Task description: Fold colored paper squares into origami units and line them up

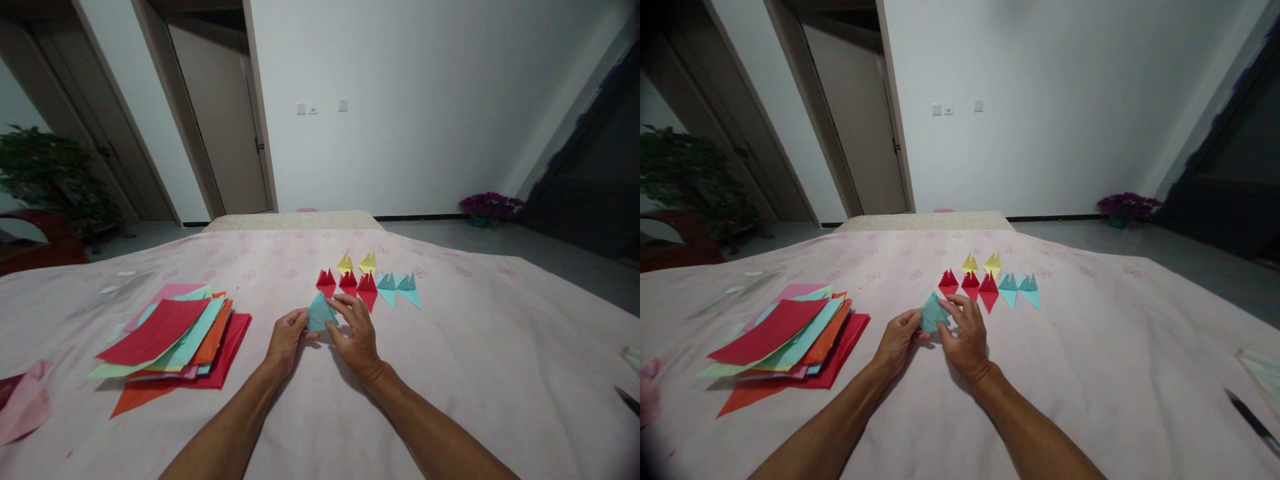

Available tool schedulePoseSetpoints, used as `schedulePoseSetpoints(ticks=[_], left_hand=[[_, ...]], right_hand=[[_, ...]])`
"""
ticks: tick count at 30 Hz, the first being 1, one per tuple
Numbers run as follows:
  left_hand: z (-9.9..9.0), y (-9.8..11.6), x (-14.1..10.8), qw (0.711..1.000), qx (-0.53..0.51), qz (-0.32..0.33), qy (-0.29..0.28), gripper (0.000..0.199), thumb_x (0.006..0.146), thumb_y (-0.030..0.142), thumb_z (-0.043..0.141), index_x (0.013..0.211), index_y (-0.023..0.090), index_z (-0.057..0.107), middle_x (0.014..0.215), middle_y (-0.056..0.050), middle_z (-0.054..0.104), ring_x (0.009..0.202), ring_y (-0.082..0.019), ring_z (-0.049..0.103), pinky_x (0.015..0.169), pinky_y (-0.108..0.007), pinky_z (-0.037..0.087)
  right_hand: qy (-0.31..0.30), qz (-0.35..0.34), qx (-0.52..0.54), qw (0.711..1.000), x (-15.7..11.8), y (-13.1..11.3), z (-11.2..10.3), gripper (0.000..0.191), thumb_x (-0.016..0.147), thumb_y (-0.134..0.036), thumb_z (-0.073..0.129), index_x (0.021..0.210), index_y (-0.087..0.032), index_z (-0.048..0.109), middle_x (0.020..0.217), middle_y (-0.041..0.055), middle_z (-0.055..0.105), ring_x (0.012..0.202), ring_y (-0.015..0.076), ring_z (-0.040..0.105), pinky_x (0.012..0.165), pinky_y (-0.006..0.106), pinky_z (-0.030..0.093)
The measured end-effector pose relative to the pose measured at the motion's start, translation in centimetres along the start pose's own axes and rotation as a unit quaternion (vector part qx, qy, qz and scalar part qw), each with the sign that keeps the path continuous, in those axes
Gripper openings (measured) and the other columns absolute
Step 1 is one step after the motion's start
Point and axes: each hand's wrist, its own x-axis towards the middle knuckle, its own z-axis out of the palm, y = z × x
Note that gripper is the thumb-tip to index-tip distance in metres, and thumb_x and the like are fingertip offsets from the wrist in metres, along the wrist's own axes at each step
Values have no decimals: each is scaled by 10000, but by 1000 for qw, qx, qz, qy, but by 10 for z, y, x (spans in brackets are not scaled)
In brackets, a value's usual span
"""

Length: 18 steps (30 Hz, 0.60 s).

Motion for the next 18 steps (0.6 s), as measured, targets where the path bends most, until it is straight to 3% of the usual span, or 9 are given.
schedulePoseSetpoints(ticks=[8, 14, 18], left_hand=[[-2, -2, 1, 1000, -7, 1, 1, 460, 719, 425, 802, 1037, 97, 743, 870, -80, 723, 681, -117, 641, 575, -191, 574], [-3, -1, 1, 1000, -9, -5, 1, 475, 712, 434, 808, 1032, 91, 732, 866, -78, 721, 662, -114, 642, 546, -185, 572], [-7, 2, 3, 999, -27, -26, -2, 464, 690, 424, 828, 994, 93, 716, 836, -61, 701, 642, -108, 633, 476, -164, 553]], right_hand=[[-16, -53, -24, 998, -1, -5, -3, 465, 816, -91, 610, 1242, -277, 608, 1196, 81, 614, 1092, 254, 570, 929, 461, 483], [-11, -33, 2, 999, -1, -2, -2, 282, 773, -108, 657, 1022, -238, 673, 1195, 89, 608, 1101, 267, 562, 936, 470, 476], [-51, -48, 20, 997, 5, 3, -7, 213, 780, -117, 649, 945, -241, 699, 1271, 91, 580, 1131, 281, 541, 920, 474, 482]])
